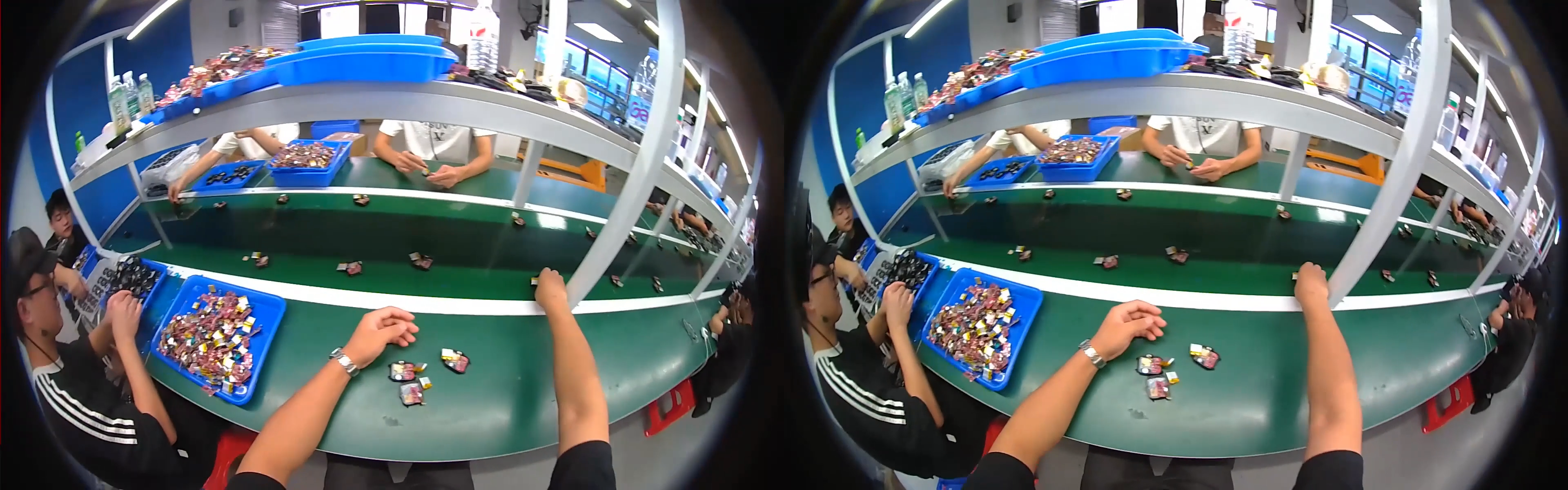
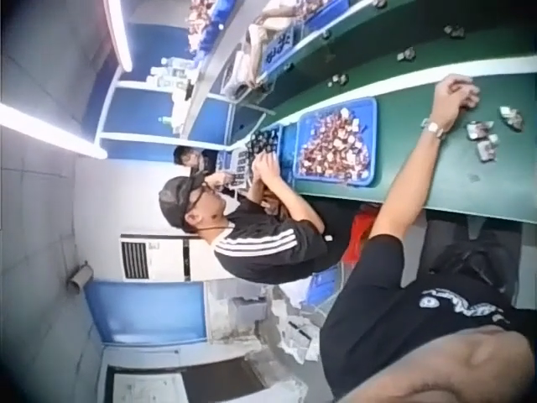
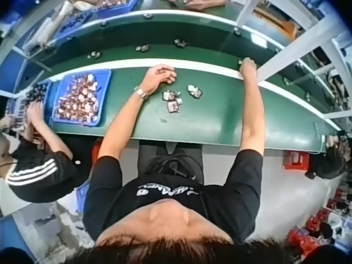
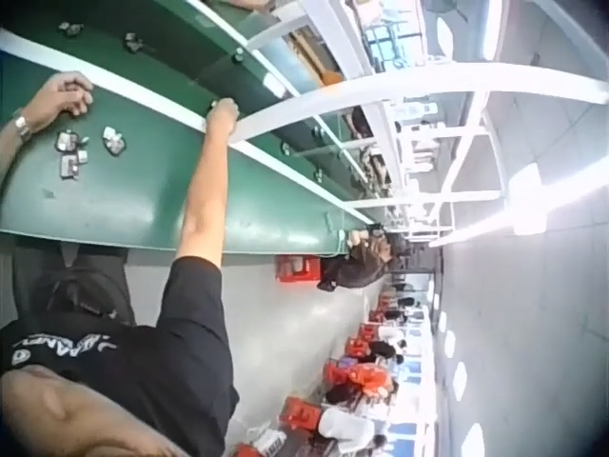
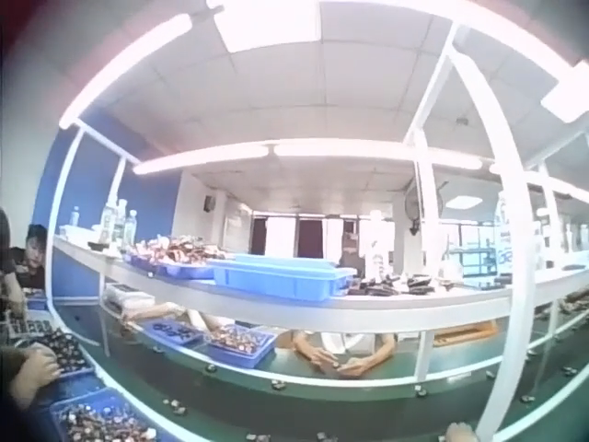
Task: Assembling small electronic or plastic components on a production line.
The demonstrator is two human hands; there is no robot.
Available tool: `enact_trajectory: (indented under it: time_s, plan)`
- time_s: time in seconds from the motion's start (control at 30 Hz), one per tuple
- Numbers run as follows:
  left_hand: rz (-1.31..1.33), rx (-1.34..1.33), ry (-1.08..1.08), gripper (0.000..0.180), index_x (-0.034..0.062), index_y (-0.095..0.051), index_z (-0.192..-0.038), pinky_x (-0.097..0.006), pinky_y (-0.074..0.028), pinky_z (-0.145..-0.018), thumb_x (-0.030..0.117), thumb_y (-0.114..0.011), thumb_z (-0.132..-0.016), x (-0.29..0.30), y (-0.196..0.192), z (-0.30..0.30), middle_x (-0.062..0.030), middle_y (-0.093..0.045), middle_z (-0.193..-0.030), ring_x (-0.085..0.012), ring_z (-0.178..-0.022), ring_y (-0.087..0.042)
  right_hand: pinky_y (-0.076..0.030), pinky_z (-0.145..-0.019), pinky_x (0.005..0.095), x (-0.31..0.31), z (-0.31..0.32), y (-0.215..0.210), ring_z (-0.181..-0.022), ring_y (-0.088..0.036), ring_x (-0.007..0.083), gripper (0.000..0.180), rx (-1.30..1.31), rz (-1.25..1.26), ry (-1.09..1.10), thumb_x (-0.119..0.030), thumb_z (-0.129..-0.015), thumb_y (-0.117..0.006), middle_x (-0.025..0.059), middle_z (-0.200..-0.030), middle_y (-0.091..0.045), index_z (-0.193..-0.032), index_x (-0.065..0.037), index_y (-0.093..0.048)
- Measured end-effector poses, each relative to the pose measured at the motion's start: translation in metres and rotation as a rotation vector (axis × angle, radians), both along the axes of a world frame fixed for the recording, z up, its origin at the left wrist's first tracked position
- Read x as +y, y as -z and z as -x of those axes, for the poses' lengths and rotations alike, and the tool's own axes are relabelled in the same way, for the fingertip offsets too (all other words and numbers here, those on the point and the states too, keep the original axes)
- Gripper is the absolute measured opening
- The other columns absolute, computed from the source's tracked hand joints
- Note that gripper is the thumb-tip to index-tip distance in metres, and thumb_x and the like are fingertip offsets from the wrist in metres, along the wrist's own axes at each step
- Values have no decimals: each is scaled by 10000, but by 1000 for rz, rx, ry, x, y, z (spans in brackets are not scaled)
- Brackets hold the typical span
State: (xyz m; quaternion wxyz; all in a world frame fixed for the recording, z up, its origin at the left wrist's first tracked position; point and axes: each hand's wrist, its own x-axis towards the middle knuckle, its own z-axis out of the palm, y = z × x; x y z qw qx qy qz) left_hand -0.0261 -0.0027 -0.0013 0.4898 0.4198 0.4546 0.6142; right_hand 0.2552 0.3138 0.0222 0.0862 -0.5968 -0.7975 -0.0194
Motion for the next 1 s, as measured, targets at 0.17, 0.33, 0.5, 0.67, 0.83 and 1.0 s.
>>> enact_trajectory:
  time_s: [0.17, 0.33, 0.5, 0.67, 0.83, 1.0]
  plan:
    - [12, -34, -93, 247, -19, -571, -1149, -267, -532, -730, 148, -512, -977, -3, -2, 1, -119, -643, -1094, -142, -851, -635, -512, -852, 398, -88, 48, -14, -941, -648, 321, 525, 592, 39, -650, -34, -761, -648, 174, -1019, -663, -1263, 11, -501]
    - [86, -63, 2, 329, -5, -569, -1175, -282, -514, -707, 256, -449, -1015, -4, -6, 12, -98, -634, -1040, -134, -831, -598, -461, -936, 402, -201, 101, -32, -1086, -556, 339, 559, 579, 164, -1124, -38, -794, -662, 159, -1140, -600, -1314, -25, -459]
    - [61, -160, 144, 334, 33, -582, -1221, -255, -492, -685, 266, -451, -1021, -8, 1, 27, -40, -632, -1033, -100, -809, -583, -469, -932, 420, -231, 121, -43, -1100, -547, 339, 515, 528, -19, -1243, 10, -778, -632, 161, -1158, -587, -1275, -28, -504]
    - [67, -222, -72, 274, 28, -578, -1224, -291, -534, -785, 152, -523, -985, -1, -8, 8, -58, -638, -1110, -128, -963, -608, -502, -872, 382, -227, 119, -4, -1025, -593, 311, 428, 816, -155, -959, 64, -771, -530, 123, -1120, -611, -1179, -45, -598]
    - [40, -214, -145, 286, 7, -541, -1235, -351, -547, -852, 102, -539, -965, -4, -10, 6, -72, -627, -1101, -157, -992, -612, -544, -718, 338, -236, 124, -15, -913, -626, 245, 275, 907, -182, -935, -13, -801, -614, 73, -1053, -626, -1056, -96, -680]
    - [-4, -205, -174, 236, -15, -541, -1183, -425, -555, -921, 53, -528, -957, -3, -10, 0, -54, -628, -1019, -165, -940, -638, -540, -703, 334, -233, 129, -4, -898, -625, 221, 263, 771, -301, -916, -105, -769, -716, 38, -1014, -618, -1030, -124, -692]
